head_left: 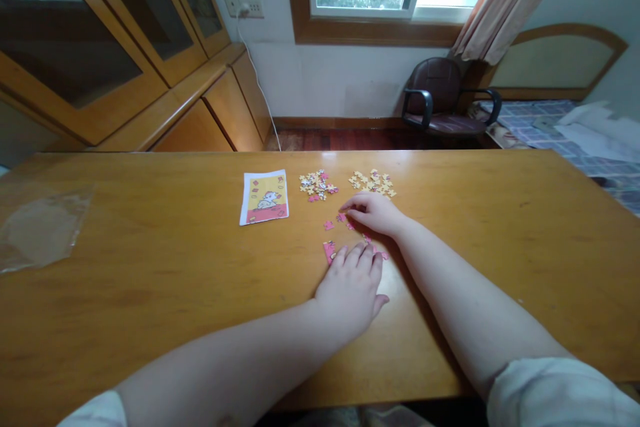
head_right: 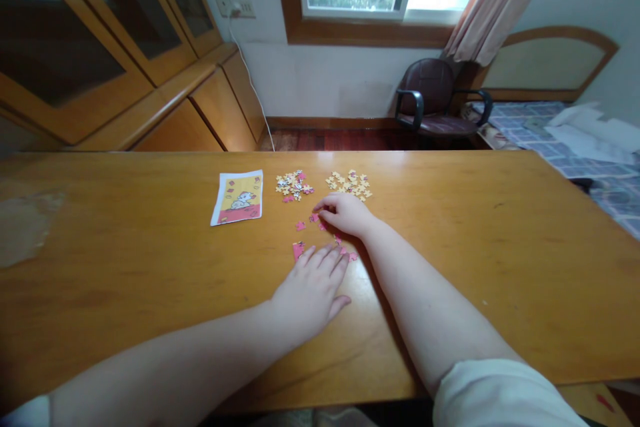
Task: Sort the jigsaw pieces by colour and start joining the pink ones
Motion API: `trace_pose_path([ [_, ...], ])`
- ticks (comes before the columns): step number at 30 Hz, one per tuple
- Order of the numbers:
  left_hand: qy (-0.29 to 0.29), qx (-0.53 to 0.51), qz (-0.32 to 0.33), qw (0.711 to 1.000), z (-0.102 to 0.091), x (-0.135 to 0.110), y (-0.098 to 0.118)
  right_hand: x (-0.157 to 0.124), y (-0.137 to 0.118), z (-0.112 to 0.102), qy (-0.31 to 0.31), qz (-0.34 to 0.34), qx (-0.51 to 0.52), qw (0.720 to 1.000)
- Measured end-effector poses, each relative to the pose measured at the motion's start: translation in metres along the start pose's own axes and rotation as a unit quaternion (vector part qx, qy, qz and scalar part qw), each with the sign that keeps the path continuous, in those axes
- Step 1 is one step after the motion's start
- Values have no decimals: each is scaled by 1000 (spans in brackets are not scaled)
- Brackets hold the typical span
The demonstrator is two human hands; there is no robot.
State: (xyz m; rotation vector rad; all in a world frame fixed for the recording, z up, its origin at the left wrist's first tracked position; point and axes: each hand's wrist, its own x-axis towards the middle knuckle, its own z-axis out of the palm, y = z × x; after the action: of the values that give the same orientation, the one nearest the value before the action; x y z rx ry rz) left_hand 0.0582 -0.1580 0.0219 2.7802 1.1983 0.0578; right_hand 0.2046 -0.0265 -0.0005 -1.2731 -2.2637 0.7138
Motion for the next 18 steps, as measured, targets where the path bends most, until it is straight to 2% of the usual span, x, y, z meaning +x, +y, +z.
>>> trace_pose_path([
  [3,16,-5,8,1000,2,3,-5,0,-3,-1,-7,-21,-8,1000],
  [8,7,-2,-22,1000,6,8,-14,0,-5,-1,-32,-30,-34,998],
  [18,19,9,-45,999,8,8,-13,2,-2,2,14,9,-41,999],
])
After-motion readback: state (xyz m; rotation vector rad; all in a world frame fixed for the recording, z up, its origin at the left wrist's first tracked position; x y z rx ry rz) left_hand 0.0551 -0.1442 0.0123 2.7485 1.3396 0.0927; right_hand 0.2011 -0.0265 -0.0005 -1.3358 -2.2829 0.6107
